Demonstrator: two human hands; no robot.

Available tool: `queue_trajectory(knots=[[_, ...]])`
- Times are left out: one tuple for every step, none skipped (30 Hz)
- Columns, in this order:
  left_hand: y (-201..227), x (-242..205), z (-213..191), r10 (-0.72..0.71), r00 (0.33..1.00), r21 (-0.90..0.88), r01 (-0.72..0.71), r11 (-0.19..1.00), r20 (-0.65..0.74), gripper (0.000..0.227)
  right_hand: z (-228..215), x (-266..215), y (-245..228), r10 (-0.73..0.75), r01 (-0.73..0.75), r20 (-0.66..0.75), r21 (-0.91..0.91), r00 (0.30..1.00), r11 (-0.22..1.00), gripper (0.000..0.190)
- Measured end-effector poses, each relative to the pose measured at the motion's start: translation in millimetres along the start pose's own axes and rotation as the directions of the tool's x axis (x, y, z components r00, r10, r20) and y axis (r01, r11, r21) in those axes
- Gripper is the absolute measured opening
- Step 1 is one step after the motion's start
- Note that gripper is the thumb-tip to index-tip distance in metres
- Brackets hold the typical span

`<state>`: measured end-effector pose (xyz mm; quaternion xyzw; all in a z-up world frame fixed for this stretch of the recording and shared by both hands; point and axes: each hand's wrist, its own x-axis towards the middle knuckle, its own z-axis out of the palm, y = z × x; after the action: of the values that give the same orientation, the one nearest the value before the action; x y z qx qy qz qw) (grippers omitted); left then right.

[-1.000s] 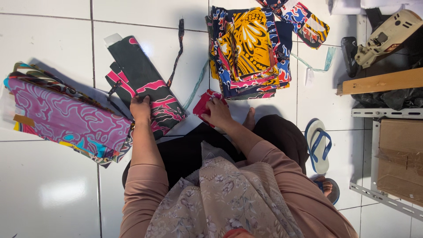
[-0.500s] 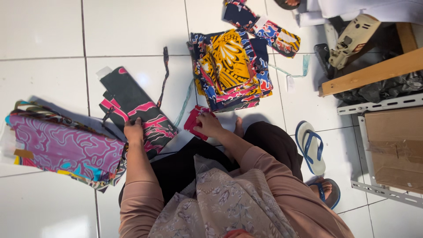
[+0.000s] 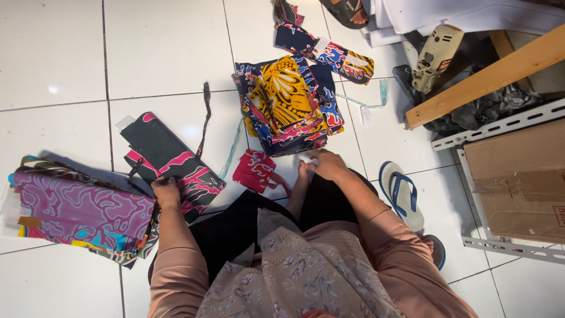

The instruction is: The person sits on the floor and sorts through a pile of colorful patterned fabrics. They pick up individual pieces, unfold them to inspect the pattern, and place them into separate stacks on the floor.

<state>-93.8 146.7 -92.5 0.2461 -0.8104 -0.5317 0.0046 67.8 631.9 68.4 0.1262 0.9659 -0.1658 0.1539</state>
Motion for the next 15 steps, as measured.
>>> queue_trajectory(knots=[[2.6,-3.8,-3.0,0.028,1.0,0.028,-0.028,0.999,0.001,0.047,-2.4,-8.9,5.1,0.035,-0.035,0.022,-0.016,0.999,0.999,0.049],[5.6,-7.1,-6.1,0.058,0.998,0.057,-0.058,0.997,0.002,0.051,-2.7,-16.3,8.4,0.071,-0.07,0.044,-0.031,0.997,0.997,0.048],[8.5,-10.6,-8.0,0.088,0.996,0.085,-0.088,0.993,0.004,0.055,-2.2,-22.0,11.1,0.107,-0.104,0.064,-0.047,0.992,0.993,0.047],[10.8,-14.4,-8.8,0.089,0.996,0.134,-0.091,0.987,0.015,0.058,-0.7,-25.2,12.7,0.1,-0.097,0.041,-0.059,0.994,0.993,0.047],[12.5,-18.3,-8.7,0.091,0.996,0.183,-0.094,0.979,0.025,0.061,0.9,-27.3,14.4,0.092,-0.091,0.017,-0.072,0.996,0.993,0.046],[12.3,-23.3,-9.8,0.09,0.995,0.234,-0.096,0.968,0.035,0.064,3.5,-29.1,15.4,0.086,-0.086,-0.005,-0.085,0.996,0.993,0.046],[11.7,-28.2,-10.7,0.083,0.995,0.238,-0.092,0.967,0.05,0.065,6.0,-30.0,15.9,0.088,-0.087,0.005,-0.077,0.996,0.993,0.046],[12.0,-31.3,-11.6,0.077,0.995,0.242,-0.091,0.966,0.065,0.066,7.6,-30.5,16.3,0.09,-0.089,0.013,-0.068,0.996,0.994,0.046],[12.2,-34.1,-12.8,0.072,0.994,0.246,-0.09,0.965,0.081,0.068,8.3,-30.2,15.9,0.093,-0.092,0.021,-0.059,0.995,0.994,0.046],[12.0,-37.2,-14.4,0.067,0.994,0.279,-0.089,0.956,0.087,0.069,7.7,-29.9,15.7,0.096,-0.094,0.031,-0.053,0.995,0.994,0.045],[12.6,-38.7,-16.3,0.062,0.994,0.311,-0.088,0.946,0.092,0.07,6.1,-29.5,15.3,0.098,-0.096,0.042,-0.046,0.994,0.994,0.045],[15.8,-37.6,-15.4,0.058,0.994,0.34,-0.087,0.937,0.096,0.071,2.2,-27.2,15.0,0.099,-0.097,0.049,-0.042,0.994,0.994,0.045],[20.0,-34.9,-13.6,0.043,0.994,0.367,-0.078,0.927,0.103,0.072,-2.0,-25.0,15.1,0.109,-0.108,0.046,-0.032,0.993,0.994,0.046],[19.2,-38.0,-14.3,0.015,0.994,0.397,-0.056,0.916,0.106,0.073,-3.9,-25.9,15.4,0.115,-0.114,0.054,-0.027,0.992,0.993,0.046],[18.8,-40.1,-13.8,-0.012,0.994,0.427,-0.035,0.904,0.108,0.075,-5.2,-26.8,16.1,0.121,-0.12,0.062,-0.022,0.991,0.993,0.047]])
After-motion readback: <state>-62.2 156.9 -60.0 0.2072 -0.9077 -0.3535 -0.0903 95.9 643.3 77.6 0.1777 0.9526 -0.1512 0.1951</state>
